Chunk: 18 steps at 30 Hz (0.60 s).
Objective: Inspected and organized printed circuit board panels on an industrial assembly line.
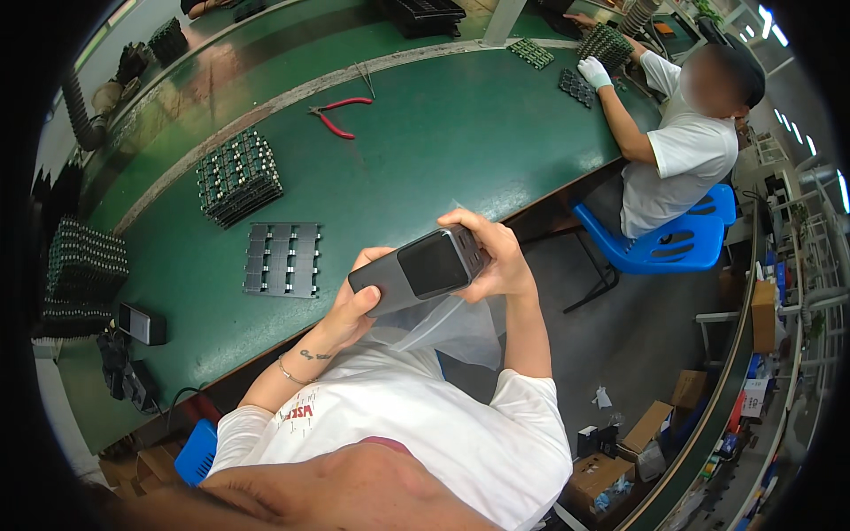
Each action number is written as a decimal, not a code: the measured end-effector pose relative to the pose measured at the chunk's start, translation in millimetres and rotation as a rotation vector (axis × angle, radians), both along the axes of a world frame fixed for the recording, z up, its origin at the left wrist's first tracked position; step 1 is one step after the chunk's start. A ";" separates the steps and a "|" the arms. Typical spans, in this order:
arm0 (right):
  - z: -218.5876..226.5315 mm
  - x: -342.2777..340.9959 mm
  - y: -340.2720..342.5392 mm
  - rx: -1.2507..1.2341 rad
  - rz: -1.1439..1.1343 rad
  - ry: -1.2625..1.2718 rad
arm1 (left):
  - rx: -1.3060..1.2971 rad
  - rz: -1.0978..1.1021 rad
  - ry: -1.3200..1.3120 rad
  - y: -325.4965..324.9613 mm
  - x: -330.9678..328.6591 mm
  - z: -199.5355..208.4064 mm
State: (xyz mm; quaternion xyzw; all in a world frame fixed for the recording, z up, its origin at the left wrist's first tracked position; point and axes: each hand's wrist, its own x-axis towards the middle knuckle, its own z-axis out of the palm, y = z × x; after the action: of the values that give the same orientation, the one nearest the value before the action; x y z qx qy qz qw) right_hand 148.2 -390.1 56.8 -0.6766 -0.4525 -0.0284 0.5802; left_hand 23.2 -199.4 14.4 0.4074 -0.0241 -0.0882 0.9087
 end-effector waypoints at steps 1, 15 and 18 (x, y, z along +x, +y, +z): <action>0.7 -0.3 0.9 -0.004 0.011 0.020 | 0.001 -0.001 -0.002 0.6 0.2 -1.3; 17.1 -4.2 15.9 -0.074 0.044 -0.245 | -0.242 -0.065 -0.045 8.8 12.0 -17.0; 15.1 0.3 12.2 -0.070 0.060 -0.186 | -0.185 -0.043 -0.025 7.5 9.6 -12.6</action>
State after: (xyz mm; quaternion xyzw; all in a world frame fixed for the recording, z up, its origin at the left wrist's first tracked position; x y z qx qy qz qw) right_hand 148.5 -377.9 71.8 -0.6771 -0.5250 -0.0577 0.5124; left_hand 32.8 -192.0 1.8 0.3223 -0.0521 -0.0999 0.9399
